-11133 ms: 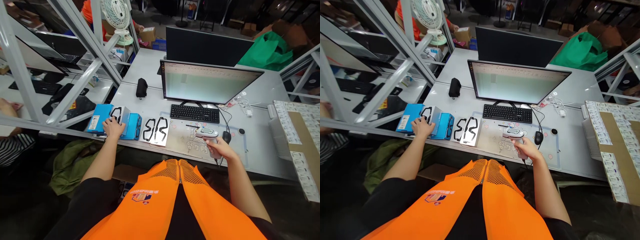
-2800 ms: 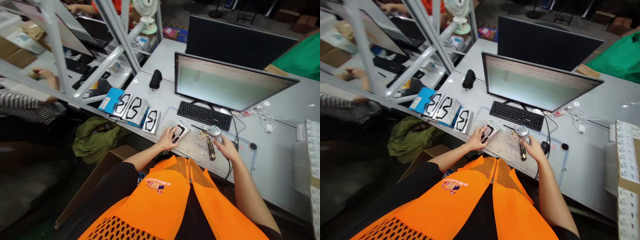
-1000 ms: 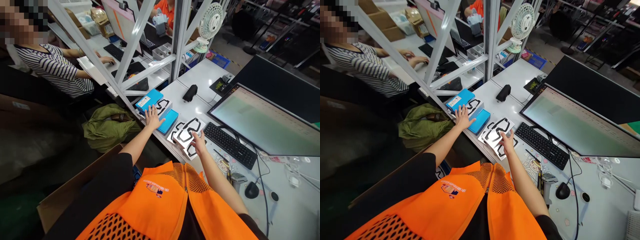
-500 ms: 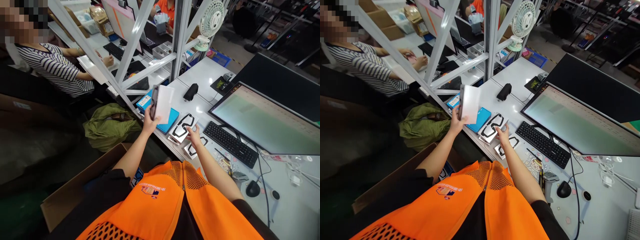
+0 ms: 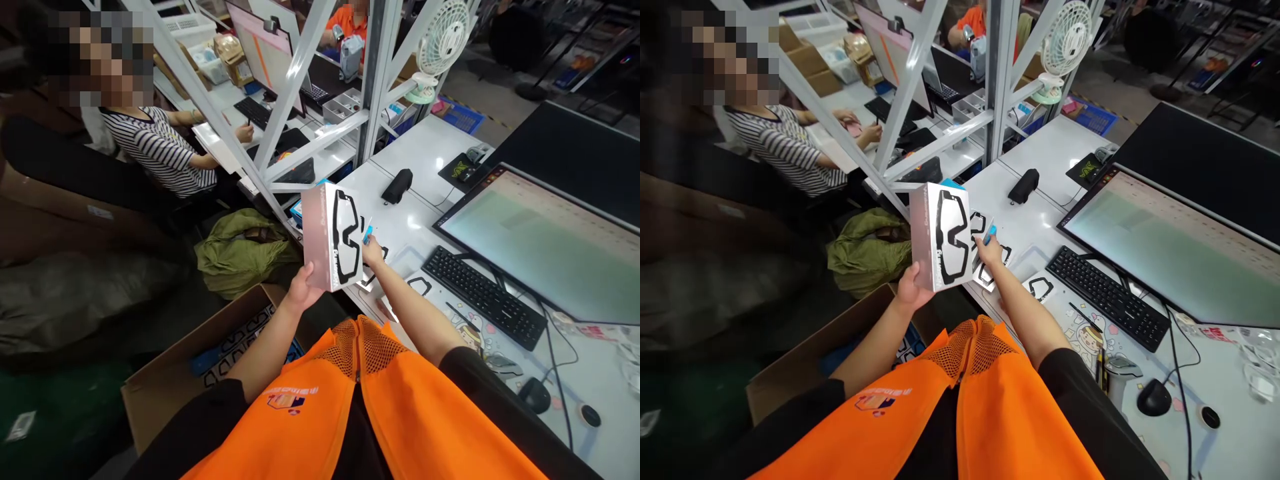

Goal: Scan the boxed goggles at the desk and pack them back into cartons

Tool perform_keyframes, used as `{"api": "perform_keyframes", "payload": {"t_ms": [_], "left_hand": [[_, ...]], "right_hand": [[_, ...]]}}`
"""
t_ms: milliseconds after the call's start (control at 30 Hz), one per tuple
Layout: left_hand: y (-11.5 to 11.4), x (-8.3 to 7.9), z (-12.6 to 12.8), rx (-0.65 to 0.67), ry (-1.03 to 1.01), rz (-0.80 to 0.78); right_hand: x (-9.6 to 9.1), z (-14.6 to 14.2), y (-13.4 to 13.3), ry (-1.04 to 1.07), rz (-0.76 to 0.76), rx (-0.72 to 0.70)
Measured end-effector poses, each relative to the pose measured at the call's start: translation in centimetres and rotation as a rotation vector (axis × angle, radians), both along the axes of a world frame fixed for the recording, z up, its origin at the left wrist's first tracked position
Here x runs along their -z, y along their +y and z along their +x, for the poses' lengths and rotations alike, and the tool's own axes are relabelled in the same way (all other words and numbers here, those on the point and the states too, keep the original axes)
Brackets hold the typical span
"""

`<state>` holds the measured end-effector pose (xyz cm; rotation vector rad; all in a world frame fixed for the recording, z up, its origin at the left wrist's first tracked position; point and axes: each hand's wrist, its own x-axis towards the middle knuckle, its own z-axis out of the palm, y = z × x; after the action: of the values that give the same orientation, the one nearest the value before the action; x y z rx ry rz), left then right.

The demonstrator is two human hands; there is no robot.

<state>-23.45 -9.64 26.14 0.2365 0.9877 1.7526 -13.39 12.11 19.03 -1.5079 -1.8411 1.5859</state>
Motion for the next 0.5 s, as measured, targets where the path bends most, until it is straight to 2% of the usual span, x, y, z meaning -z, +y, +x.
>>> {"api": "perform_keyframes", "payload": {"t_ms": [100, 167, 233, 300, 367, 433, 500], "left_hand": [[-0.5, 0.2, 0.7, 0.066, 0.229, 0.01], [-0.3, 0.0, 1.1, 0.163, 0.388, 0.05], [0.5, -0.1, 1.8, 0.292, 0.495, 0.095], [1.7, -0.4, 2.9, 0.432, 0.564, 0.122], [3.4, -0.9, 4.3, 0.59, 0.626, 0.132], [5.3, -1.5, 5.9, 0.756, 0.673, 0.141], [6.9, -2.1, 7.5, 0.897, 0.674, 0.158]], "right_hand": [[-2.9, 4.0, 0.0, 0.173, -0.031, 0.051], [-6.0, 8.6, -0.6, 0.457, -0.023, 0.048], [-9.9, 13.8, -2.0, 0.663, 0.057, 0.013], [-13.7, 18.4, -4.0, 0.702, 0.175, 0.02], [-16.5, 21.8, -6.0, 0.639, 0.252, 0.102], [-17.7, 24.4, -7.5, 0.57, 0.268, 0.235], [-17.1, 26.6, -8.6, 0.548, 0.247, 0.39]]}}
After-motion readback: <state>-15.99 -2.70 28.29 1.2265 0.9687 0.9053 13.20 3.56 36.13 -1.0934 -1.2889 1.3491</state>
